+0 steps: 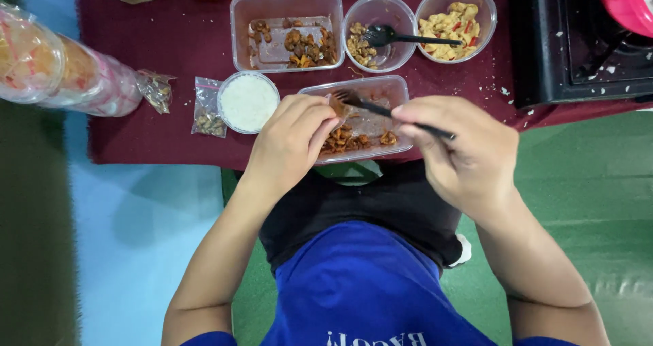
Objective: Packaging food by portioning toppings, wrapping a rice ball, and filling a cup with rice.
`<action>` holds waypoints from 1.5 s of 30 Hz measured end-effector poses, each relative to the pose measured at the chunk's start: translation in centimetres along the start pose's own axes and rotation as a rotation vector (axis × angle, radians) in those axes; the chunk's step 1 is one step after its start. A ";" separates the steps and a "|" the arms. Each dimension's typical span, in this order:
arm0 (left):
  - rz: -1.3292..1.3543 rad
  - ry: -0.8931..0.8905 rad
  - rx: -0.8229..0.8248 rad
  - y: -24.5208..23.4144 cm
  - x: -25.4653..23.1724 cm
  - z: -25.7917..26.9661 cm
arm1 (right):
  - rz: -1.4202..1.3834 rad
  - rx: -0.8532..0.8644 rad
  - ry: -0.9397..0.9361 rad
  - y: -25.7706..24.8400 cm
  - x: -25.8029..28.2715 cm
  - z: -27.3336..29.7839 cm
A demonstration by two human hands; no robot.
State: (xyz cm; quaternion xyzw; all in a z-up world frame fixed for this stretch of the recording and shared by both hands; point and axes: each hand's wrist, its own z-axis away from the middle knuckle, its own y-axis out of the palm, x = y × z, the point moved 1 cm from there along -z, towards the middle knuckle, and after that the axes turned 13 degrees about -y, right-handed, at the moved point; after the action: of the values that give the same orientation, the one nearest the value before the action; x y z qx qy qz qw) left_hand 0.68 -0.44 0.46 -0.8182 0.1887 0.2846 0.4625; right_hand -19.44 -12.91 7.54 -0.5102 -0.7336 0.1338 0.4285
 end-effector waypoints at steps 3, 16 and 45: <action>-0.001 -0.011 -0.008 -0.2 0.0 0.1 | 0.013 -0.022 -0.075 0.2 0.0 -0.2; 0.201 -0.332 -0.028 -2.3 0.1 -2.3 | -0.212 -0.174 0.728 3.8 -7.3 5.6; 0.537 -0.393 0.059 -0.7 -4.6 1.3 | -0.284 -0.220 0.065 4.9 -1.1 2.9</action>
State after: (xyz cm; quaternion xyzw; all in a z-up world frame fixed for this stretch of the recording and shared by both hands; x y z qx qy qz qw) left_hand -2.80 1.26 3.31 -0.6550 0.3130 0.5431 0.4219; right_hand -18.47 -10.98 2.17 -0.4492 -0.7942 -0.0258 0.4084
